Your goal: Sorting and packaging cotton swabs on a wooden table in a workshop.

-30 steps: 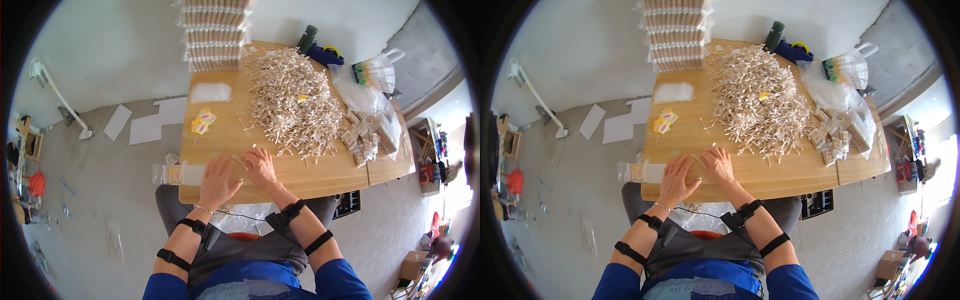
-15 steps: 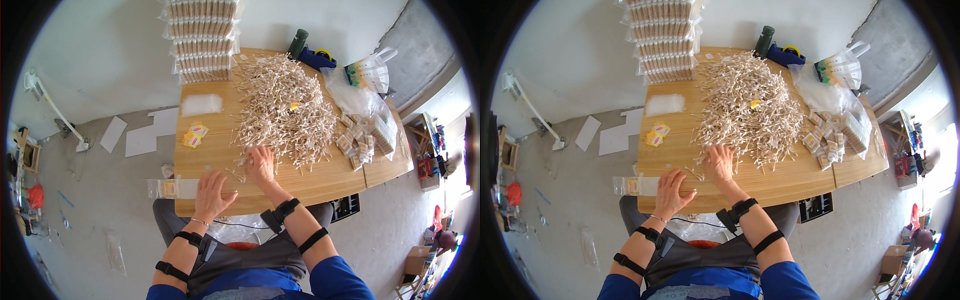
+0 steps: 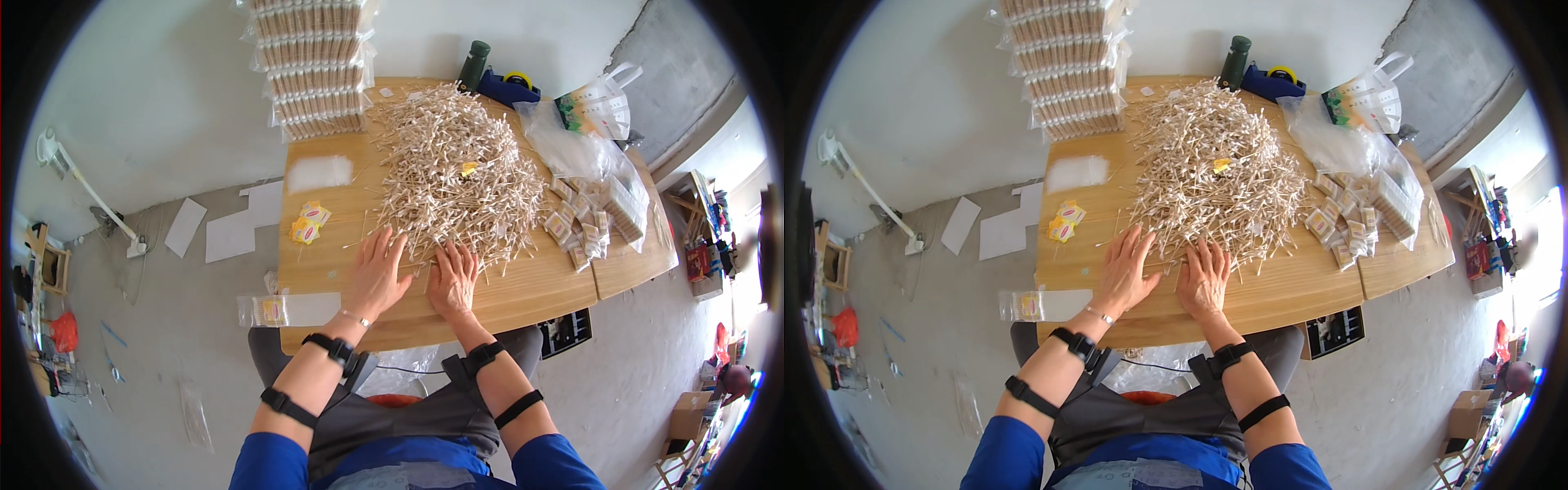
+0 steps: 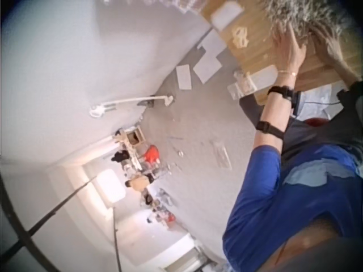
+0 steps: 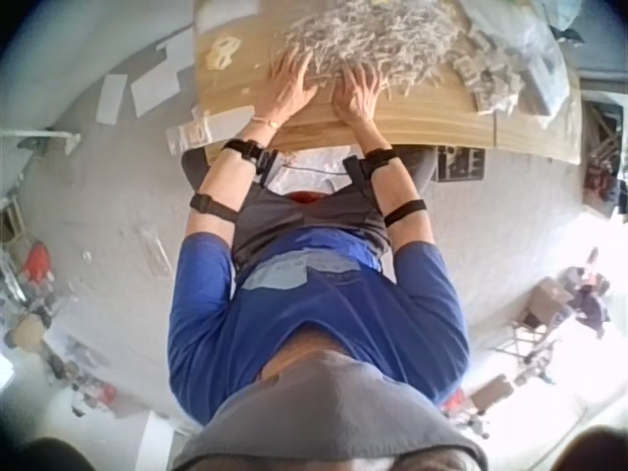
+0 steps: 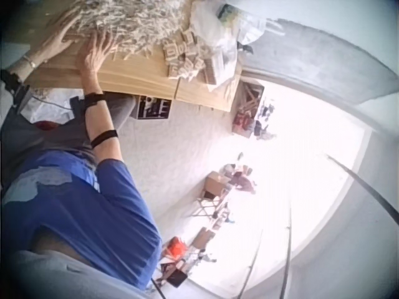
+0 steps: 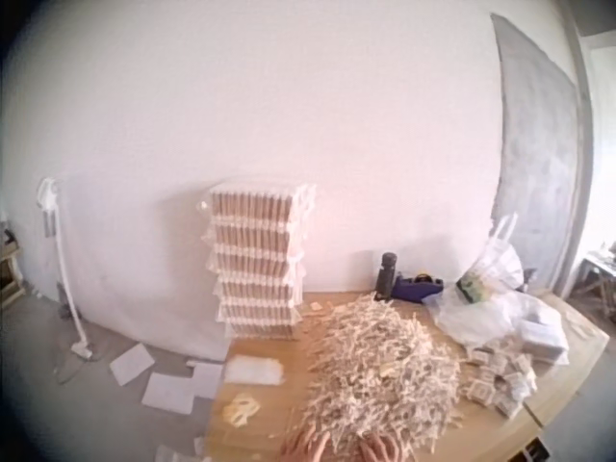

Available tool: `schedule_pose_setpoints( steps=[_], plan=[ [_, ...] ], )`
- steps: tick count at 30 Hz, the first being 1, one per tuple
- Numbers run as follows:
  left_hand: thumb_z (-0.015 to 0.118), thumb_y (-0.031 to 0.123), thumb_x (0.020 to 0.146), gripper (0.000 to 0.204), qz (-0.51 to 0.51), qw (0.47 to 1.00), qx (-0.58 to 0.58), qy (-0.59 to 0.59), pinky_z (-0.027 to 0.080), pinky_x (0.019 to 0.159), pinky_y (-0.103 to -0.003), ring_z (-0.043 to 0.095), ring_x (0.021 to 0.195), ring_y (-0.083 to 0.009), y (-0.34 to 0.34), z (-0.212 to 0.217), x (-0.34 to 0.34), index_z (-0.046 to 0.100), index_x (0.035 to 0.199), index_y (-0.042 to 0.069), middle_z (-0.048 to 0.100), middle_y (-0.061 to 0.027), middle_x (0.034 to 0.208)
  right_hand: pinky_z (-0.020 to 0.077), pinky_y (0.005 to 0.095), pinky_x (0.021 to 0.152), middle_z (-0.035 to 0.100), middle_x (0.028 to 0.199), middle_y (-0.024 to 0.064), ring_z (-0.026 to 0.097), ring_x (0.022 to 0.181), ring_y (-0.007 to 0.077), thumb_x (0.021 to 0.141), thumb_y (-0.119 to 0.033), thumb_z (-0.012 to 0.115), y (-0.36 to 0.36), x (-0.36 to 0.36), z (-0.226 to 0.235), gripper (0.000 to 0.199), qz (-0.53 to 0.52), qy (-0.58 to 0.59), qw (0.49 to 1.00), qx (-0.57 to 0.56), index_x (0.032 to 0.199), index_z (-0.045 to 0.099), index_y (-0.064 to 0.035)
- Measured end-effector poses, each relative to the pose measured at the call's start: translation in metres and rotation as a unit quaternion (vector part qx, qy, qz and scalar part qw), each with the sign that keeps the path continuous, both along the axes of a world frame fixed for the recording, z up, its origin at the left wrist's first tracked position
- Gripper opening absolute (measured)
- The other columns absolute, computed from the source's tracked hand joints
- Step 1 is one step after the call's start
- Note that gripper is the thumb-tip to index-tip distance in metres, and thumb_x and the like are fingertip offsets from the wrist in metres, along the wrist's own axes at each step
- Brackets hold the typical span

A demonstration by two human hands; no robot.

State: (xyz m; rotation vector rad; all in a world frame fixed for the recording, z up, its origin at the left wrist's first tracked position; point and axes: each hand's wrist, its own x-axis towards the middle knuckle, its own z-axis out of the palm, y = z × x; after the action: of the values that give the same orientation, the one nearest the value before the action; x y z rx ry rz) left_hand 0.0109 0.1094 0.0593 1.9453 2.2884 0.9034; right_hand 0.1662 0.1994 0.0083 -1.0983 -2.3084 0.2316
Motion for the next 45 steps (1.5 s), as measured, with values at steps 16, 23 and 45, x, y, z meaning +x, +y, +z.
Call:
schedule_pose_setpoints(
  steps=[16, 23, 45],
  plan=[
    [0.065, 0.002, 0.08, 0.014, 0.056, 0.998, -0.033, 0.024, 0.046, 0.083, -0.04, 0.058, 0.094, -0.0272, -0.024, -0.02, -0.073, 0.066, 0.093, 0.006, 0.064, -0.0074, 0.09, 0.0158, 0.055, 0.115, 0.037, 0.149, 0.0089, 0.023, 0.14, 0.0366, 0.085, -0.038, 0.062, -0.006, 0.002, 0.013, 0.055, 0.118, -0.097, 0.988, -0.008, 0.132, 0.054, -0.0119],
    [0.065, 0.01, 0.081, 0.037, 0.112, 0.993, -0.009, 0.046, 0.044, 0.09, -0.041, 0.055, 0.104, -0.029, -0.033, -0.023, -0.075, 0.056, 0.117, 0.007, 0.063, -0.0099, 0.106, 0.0173, 0.0551, 0.114, 0.041, 0.141, 0.0176, 0.027, 0.137, 0.0389, 0.084, -0.03, 0.062, -0.005, -0.002, 0.0, 0.057, 0.025, -0.062, 0.997, 0.036, 0.127, 0.052, 0.0056],
    [0.08, 0.041, 0.071, 0.077, 0.046, 0.996, -0.049, -0.052, 0.025, 0.112, -0.049, 0.043, 0.122, -0.0341, -0.095, -0.041, -0.038, 0.047, 0.132, 0.009, 0.048, -0.0125, 0.13, 0.0198, 0.0552, 0.113, 0.045, 0.137, 0.0169, 0.032, 0.133, 0.0391, 0.082, -0.025, 0.062, -0.007, -0.006, 0.004, 0.048, 0.035, -0.044, 0.997, 0.061, 0.124, 0.054, -0.0031]
  ],
)
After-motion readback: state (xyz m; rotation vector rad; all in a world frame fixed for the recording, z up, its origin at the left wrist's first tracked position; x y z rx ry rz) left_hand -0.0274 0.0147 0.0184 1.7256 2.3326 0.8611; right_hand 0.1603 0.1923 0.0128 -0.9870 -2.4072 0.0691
